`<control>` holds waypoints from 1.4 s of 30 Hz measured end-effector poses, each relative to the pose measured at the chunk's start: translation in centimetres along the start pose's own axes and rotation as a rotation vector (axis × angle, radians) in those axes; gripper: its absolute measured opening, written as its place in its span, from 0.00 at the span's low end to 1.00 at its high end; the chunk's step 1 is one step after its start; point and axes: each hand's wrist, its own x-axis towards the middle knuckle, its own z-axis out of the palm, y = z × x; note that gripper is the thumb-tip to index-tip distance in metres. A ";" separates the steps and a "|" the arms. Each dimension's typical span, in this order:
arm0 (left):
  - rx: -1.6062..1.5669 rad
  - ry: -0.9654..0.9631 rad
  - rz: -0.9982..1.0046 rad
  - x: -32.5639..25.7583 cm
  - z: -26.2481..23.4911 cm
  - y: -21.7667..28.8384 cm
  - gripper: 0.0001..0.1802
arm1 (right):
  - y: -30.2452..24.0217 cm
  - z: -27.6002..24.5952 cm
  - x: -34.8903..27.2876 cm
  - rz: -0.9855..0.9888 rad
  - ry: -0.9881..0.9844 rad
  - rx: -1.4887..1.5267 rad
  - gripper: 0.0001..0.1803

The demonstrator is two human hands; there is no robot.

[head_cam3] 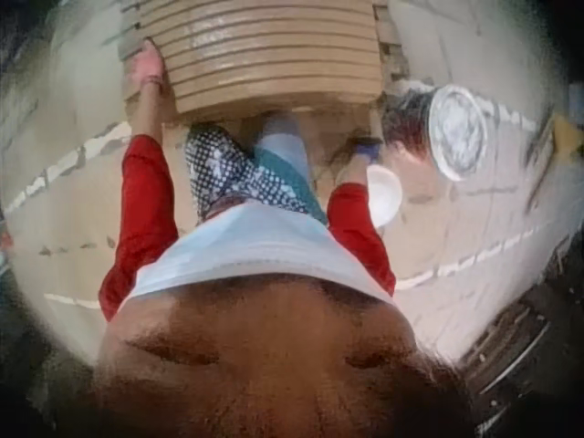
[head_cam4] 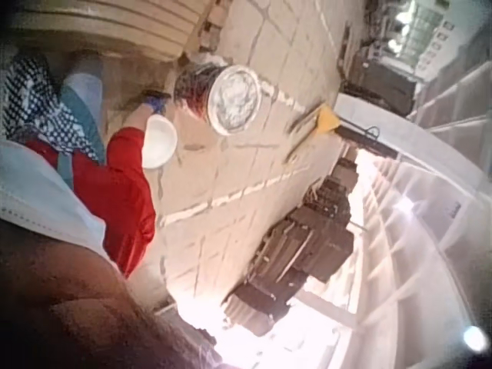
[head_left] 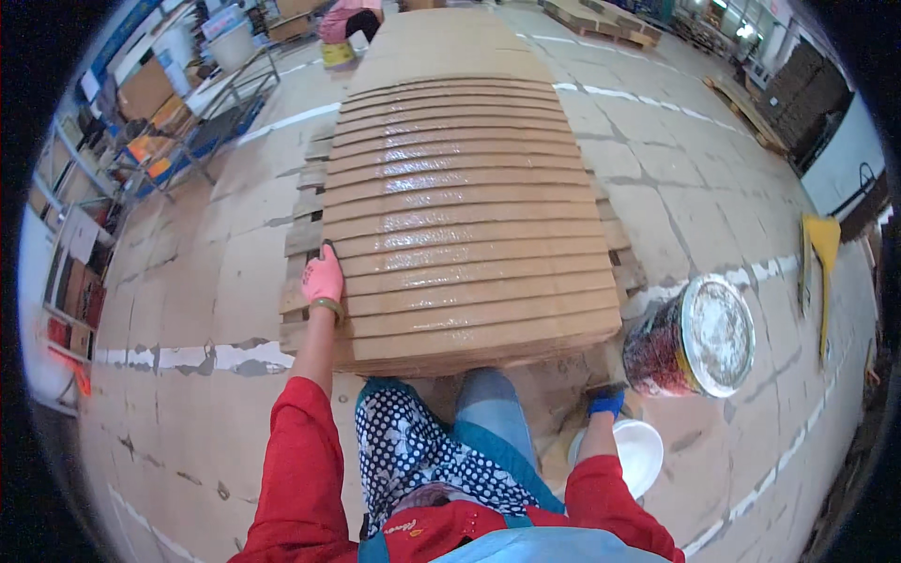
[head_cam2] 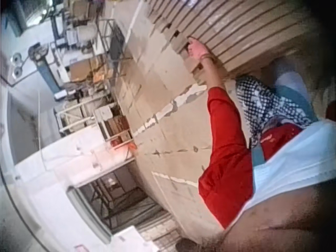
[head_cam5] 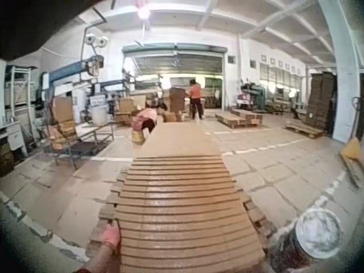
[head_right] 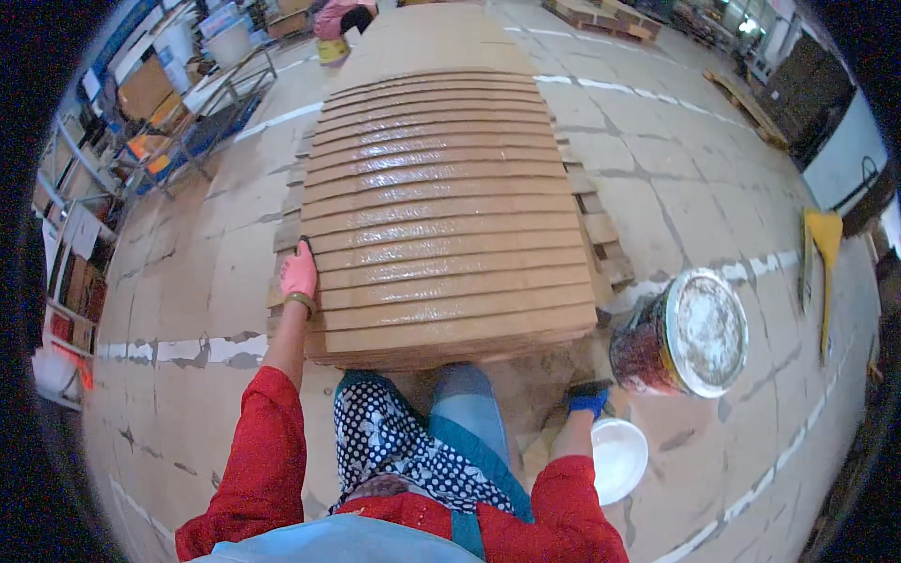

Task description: Applying glue to curved wooden or cardboard slats using a brush in a factory setting.

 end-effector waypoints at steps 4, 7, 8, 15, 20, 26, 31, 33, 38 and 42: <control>-0.086 -0.097 -0.020 -0.4 -0.1 2.1 0.38 | -6.3 3.1 -1.9 0.301 0.076 0.371 0.19; -0.073 -0.085 -0.012 0.4 0.2 1.3 0.37 | -10.0 7.5 -5.6 0.466 -0.038 0.258 0.17; -0.017 -0.043 -0.062 0.7 -2.0 -2.0 0.37 | -15.6 19.1 -9.8 -0.176 0.053 -0.269 0.14; -0.060 -0.073 -0.061 -0.3 0.3 2.6 0.37 | -28.9 31.7 -5.6 -0.628 -0.145 -1.017 0.20; -0.073 -0.047 -0.050 -0.7 -0.3 1.6 0.37 | -29.0 33.2 -7.2 -0.393 -0.262 -1.013 0.25; -0.059 -0.041 -0.087 0.0 0.8 1.1 0.37 | -28.0 33.0 -6.6 -0.478 -0.316 -0.879 0.26; -0.056 -0.043 -0.083 -0.3 0.1 1.9 0.37 | -27.4 33.0 -5.8 -0.550 -0.303 -0.900 0.26; -0.041 -0.049 -0.102 -0.4 -0.2 2.2 0.37 | -27.3 33.2 -5.7 -0.542 -0.298 -0.910 0.26; -0.056 -0.093 -0.122 -1.0 -1.0 1.9 0.36 | -27.2 33.2 -6.1 -0.575 -0.325 -0.896 0.25; -0.206 0.047 -0.071 -0.2 0.4 -0.1 0.32 | -26.4 32.2 -5.2 -0.592 -0.335 -0.948 0.24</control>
